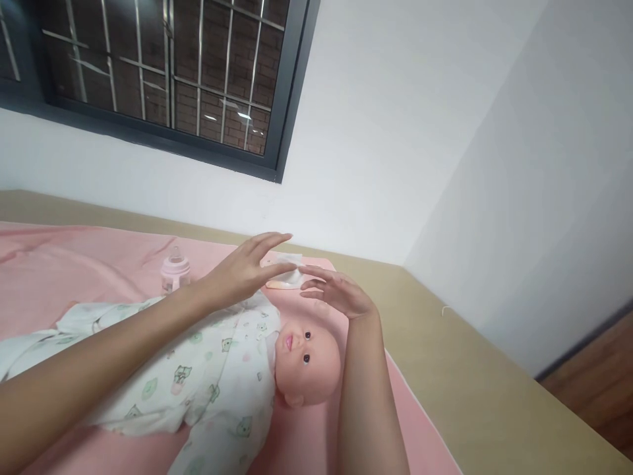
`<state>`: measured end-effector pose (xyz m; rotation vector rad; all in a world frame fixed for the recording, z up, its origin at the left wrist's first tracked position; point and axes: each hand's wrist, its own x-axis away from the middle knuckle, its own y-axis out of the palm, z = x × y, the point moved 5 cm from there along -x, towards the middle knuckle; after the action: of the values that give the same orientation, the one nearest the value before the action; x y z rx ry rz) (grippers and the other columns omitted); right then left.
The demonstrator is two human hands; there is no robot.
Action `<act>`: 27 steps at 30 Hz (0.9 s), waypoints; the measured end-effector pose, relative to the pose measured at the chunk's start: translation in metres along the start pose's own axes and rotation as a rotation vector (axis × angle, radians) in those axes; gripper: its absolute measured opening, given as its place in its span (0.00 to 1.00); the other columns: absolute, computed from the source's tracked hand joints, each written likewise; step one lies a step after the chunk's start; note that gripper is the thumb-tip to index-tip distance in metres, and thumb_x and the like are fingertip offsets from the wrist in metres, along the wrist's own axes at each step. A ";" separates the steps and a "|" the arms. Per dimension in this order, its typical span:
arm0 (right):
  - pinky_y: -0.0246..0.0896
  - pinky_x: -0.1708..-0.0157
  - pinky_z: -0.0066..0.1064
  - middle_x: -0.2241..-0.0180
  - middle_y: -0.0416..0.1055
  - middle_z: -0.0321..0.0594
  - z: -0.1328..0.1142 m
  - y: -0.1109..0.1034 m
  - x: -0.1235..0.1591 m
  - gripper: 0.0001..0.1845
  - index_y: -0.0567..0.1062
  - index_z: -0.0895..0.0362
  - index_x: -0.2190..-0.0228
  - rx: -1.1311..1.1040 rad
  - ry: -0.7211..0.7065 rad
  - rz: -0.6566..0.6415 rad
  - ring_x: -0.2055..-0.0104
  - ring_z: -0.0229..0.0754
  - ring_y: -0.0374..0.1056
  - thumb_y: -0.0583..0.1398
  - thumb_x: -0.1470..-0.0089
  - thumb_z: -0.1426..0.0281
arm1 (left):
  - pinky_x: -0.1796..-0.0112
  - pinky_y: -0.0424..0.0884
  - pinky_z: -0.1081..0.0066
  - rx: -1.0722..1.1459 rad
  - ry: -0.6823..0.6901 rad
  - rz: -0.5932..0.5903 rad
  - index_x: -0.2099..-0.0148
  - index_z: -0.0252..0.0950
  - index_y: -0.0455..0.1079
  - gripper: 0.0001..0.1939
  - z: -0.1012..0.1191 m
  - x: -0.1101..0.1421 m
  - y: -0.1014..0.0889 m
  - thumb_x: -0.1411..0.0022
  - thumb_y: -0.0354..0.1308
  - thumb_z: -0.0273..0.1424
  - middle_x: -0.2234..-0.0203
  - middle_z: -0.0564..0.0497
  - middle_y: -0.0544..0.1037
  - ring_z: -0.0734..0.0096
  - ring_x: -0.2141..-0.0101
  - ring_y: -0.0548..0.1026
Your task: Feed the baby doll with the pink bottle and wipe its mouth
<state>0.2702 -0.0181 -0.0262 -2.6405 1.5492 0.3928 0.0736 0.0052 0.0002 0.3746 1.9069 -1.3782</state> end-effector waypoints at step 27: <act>0.57 0.42 0.45 0.48 0.70 0.41 0.127 -0.048 -0.001 0.22 0.72 0.51 0.52 -0.421 0.147 0.334 0.48 0.45 0.69 0.61 0.49 0.59 | 0.75 0.61 0.76 1.468 -0.854 -0.304 0.66 0.33 0.66 0.08 0.035 0.028 -0.012 0.44 0.60 0.32 0.76 0.54 0.68 0.76 0.77 0.65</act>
<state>0.2867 0.0291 -0.1528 -2.7477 2.1815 0.6160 0.0610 -0.0362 -0.0166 0.0846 0.0429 -2.4153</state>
